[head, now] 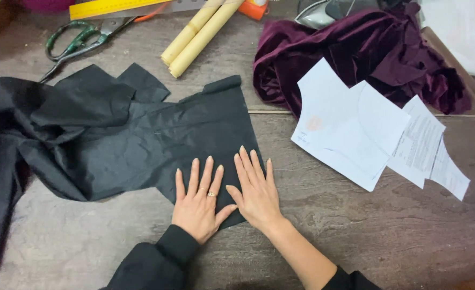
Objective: The person folds a piece of black fabric on a table, smooths it out, and places a paper pattern on top. They then pick up a small container, open it, and handle a small white object inside before placing the pattern back on the fabric.
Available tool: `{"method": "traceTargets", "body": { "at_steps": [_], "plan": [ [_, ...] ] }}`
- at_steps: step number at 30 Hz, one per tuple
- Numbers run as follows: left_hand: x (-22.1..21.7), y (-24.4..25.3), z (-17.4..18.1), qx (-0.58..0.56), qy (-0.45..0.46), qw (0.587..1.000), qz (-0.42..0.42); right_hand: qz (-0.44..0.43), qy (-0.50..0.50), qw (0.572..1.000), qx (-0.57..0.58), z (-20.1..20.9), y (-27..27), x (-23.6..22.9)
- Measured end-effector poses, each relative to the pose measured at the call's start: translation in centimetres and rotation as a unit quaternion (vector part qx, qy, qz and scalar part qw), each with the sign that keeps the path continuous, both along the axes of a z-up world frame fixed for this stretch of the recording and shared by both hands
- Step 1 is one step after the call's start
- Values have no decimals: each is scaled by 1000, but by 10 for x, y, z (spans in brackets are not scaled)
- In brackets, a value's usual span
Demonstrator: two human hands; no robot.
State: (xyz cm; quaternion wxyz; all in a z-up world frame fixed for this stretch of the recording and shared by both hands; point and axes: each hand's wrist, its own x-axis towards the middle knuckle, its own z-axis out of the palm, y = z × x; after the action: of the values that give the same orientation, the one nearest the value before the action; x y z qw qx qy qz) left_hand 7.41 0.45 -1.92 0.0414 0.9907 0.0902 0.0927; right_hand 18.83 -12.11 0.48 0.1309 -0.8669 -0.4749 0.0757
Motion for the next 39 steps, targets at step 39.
{"method": "traceTargets", "body": {
  "at_steps": [39],
  "plan": [
    [-11, -1, -1, -38, 67, 995, -60, -27, -68, 997, -20, -18, -5, -6]
  ]
}}
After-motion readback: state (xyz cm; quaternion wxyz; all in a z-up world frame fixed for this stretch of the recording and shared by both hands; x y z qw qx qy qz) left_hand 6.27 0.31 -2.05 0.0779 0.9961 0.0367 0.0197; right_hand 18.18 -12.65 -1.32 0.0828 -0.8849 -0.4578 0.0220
